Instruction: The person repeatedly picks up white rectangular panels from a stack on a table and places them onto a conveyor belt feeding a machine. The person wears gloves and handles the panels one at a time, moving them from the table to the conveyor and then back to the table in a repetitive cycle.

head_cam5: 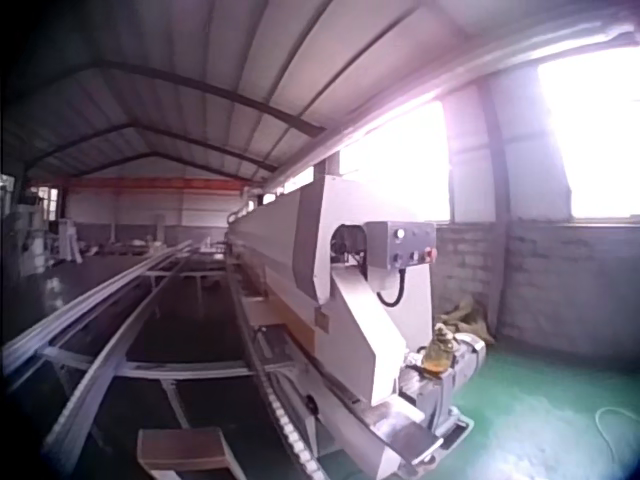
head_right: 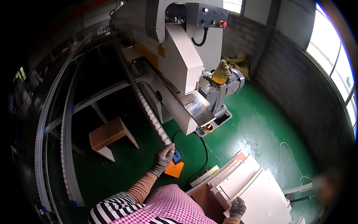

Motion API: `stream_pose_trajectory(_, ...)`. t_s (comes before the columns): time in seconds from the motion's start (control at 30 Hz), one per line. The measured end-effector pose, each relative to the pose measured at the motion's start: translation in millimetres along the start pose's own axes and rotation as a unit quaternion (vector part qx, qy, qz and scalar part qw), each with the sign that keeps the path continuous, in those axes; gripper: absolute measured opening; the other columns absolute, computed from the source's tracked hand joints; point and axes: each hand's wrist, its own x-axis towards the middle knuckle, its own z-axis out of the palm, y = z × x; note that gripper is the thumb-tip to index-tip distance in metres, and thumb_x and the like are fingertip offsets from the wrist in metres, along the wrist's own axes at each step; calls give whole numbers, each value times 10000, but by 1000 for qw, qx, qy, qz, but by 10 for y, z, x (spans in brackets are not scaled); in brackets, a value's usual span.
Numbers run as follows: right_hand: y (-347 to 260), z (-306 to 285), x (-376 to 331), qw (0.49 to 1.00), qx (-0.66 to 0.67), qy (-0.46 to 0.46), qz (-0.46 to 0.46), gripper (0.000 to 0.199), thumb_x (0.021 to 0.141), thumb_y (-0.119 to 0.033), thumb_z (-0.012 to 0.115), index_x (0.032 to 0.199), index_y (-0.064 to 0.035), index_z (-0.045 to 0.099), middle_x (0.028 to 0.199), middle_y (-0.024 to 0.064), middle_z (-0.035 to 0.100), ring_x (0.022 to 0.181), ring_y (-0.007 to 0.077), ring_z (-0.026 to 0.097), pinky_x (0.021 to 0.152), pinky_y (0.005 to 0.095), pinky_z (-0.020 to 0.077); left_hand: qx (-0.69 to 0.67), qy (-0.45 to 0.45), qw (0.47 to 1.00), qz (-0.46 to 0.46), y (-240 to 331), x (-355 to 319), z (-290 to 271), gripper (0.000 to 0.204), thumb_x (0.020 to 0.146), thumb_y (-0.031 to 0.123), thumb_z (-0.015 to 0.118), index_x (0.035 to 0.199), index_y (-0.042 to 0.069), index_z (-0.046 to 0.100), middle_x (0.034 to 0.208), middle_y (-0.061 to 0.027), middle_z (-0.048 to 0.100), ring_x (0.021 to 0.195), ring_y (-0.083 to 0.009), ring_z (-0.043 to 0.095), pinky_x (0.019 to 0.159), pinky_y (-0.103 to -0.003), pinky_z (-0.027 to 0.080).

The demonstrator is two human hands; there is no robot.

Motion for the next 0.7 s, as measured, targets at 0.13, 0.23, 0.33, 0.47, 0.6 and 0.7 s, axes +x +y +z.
stream_pose_trajectory(0.13,-322,149,4,999,-21,-25,-43,187,828,-133,588,940,-2,659,871,146,661,840,267,633,805,350,484,146,12,986,82,25,406,87,493,741,167,672,1196,50,523,1102,-171,574,1014,-329,555,904,-416,440)
stream_pose_trajectory(0.23,-206,298,11,999,-12,-31,-41,193,824,-151,592,938,-13,663,878,147,661,839,274,634,803,355,485,220,11,972,84,-53,490,236,515,756,235,659,1212,51,504,1157,-179,542,1078,-336,508,952,-428,393)
stream_pose_trajectory(0.33,-586,324,-28,995,-62,-49,-61,202,816,-166,604,942,-20,667,881,156,661,839,291,635,796,361,488,273,-29,958,77,-190,434,278,493,799,300,610,1213,56,503,1213,-155,517,1161,-331,448,1026,-449,303)
stream_pose_trajectory(0.47,-582,405,-85,994,-65,-44,-77,190,817,-139,611,954,-21,669,828,122,667,768,210,625,733,322,492,293,-34,951,95,-233,438,300,489,804,340,586,1197,59,514,1192,-139,531,1139,-321,463,1022,-473,288)
stream_pose_trajectory(0.6,-420,556,-87,996,-43,-56,-50,184,816,-121,620,961,-18,669,786,84,666,711,139,600,689,283,488,281,-26,954,102,-226,438,296,471,807,328,582,1184,54,520,1185,-141,535,1134,-321,468,1015,-474,297)
stream_pose_trajectory(0.7,-537,616,-111,995,-37,-56,-75,187,820,-116,624,971,-13,664,783,71,662,708,122,587,685,273,485,273,-19,956,106,-224,436,270,460,811,321,577,1179,50,522,1181,-144,540,1130,-323,474,1011,-473,303)
